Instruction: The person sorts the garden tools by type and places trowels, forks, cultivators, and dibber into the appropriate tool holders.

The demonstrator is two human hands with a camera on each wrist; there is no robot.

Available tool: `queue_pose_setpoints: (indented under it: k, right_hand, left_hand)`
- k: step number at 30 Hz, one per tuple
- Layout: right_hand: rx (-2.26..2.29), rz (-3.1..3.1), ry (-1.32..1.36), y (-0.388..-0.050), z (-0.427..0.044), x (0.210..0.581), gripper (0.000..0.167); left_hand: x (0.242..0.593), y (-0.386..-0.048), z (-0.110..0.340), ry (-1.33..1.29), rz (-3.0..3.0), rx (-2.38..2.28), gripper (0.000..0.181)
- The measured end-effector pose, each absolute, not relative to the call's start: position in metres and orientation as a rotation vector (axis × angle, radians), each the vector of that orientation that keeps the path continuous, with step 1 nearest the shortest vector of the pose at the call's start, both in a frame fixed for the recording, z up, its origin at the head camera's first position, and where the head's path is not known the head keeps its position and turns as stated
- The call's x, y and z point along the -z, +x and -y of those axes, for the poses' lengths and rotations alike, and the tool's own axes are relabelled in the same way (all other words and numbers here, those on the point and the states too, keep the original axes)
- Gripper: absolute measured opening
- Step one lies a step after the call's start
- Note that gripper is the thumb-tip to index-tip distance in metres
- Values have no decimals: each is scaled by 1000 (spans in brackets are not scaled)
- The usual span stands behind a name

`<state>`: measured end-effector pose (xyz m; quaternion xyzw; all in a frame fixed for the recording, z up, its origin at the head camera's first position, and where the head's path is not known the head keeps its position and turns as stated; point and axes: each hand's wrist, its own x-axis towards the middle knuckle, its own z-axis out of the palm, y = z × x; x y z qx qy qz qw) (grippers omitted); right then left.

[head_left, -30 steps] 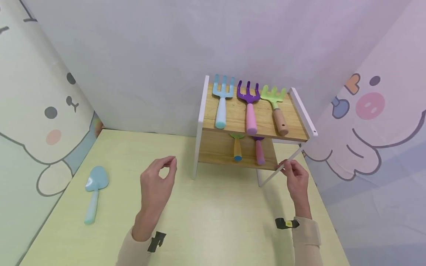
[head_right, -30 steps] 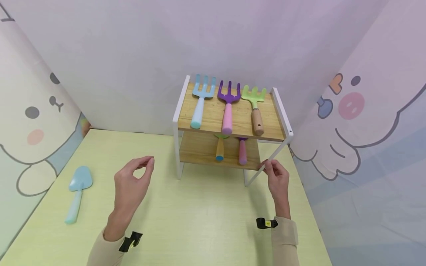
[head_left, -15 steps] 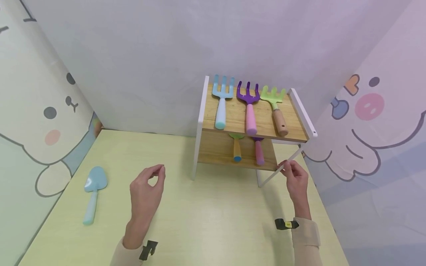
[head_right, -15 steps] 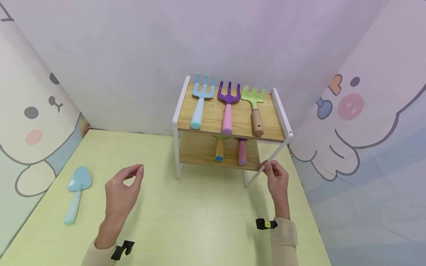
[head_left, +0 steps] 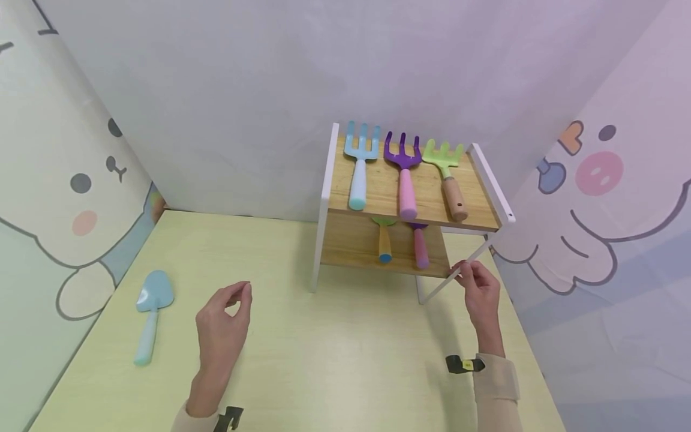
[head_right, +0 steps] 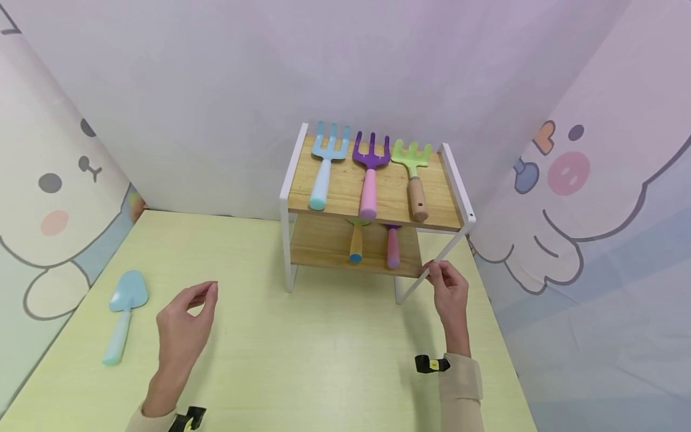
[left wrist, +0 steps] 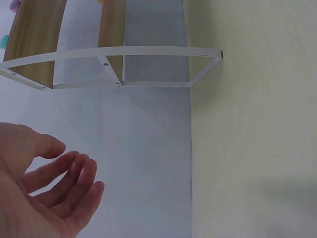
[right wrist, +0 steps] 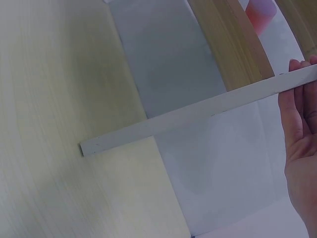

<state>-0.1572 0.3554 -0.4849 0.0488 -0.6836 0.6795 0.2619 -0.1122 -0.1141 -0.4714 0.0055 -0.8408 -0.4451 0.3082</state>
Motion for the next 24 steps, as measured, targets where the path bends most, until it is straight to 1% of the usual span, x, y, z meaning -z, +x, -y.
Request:
queue_pose_setpoints:
  k: [10, 18, 24]
  right_hand:
    - [-1826, 1885, 134, -156, -357, 483, 16]
    - [-1836, 1877, 152, -153, -351, 476, 15]
    - [-1824, 1879, 128, -155, -353, 479, 16]
  left_hand:
    - [490, -107, 131, 91, 2253, 1149, 10]
    - [509, -101, 145, 193, 2279, 1157, 13]
    - [520, -97, 158, 252, 2299, 1141, 13]
